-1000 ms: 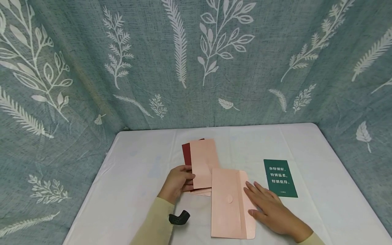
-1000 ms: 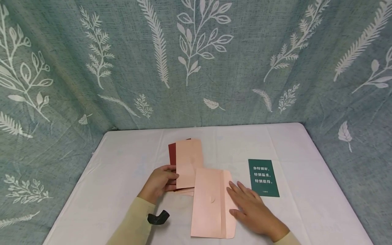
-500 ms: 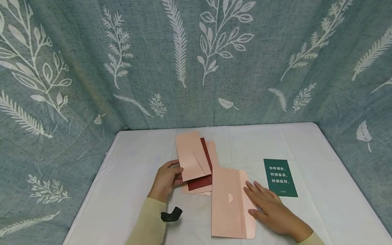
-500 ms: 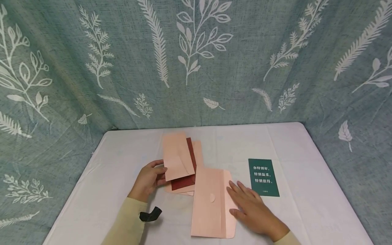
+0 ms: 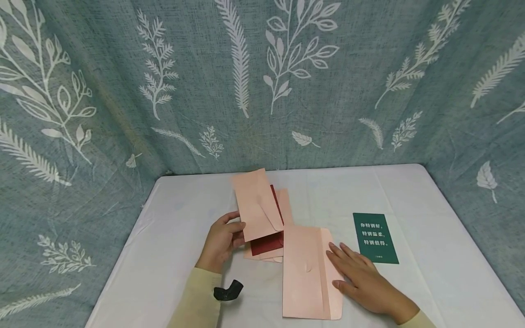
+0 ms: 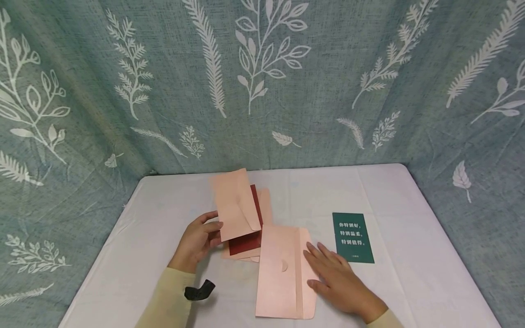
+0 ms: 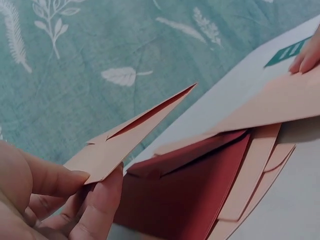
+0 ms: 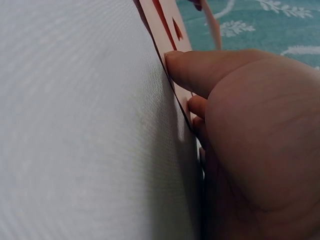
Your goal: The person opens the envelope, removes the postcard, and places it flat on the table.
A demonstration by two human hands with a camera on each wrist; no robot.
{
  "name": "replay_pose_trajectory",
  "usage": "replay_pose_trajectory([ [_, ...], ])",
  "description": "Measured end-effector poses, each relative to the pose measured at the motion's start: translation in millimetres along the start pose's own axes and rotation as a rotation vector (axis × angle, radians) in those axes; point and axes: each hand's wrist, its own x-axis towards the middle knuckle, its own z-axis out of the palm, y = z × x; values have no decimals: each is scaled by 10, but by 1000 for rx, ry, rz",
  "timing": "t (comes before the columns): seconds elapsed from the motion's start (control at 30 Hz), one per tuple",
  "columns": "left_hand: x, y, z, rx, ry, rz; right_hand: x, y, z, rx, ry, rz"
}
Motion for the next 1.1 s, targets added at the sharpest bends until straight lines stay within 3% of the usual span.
replay_pose_trajectory([
  [0.2, -53, 15, 85, 0, -68, 0, 0, 3, -7, 1, -1, 0],
  [0.47, -157, -8, 157, 31, -122, -52, 2, -13, -23, 7, 1, 4],
  [0.73, -260, -78, 220, 38, -241, -94, -3, -5, -13, 0, 8, -1],
  [1.1, -408, -214, 323, 22, -306, -112, -2, -14, -26, 11, -1, 7],
])
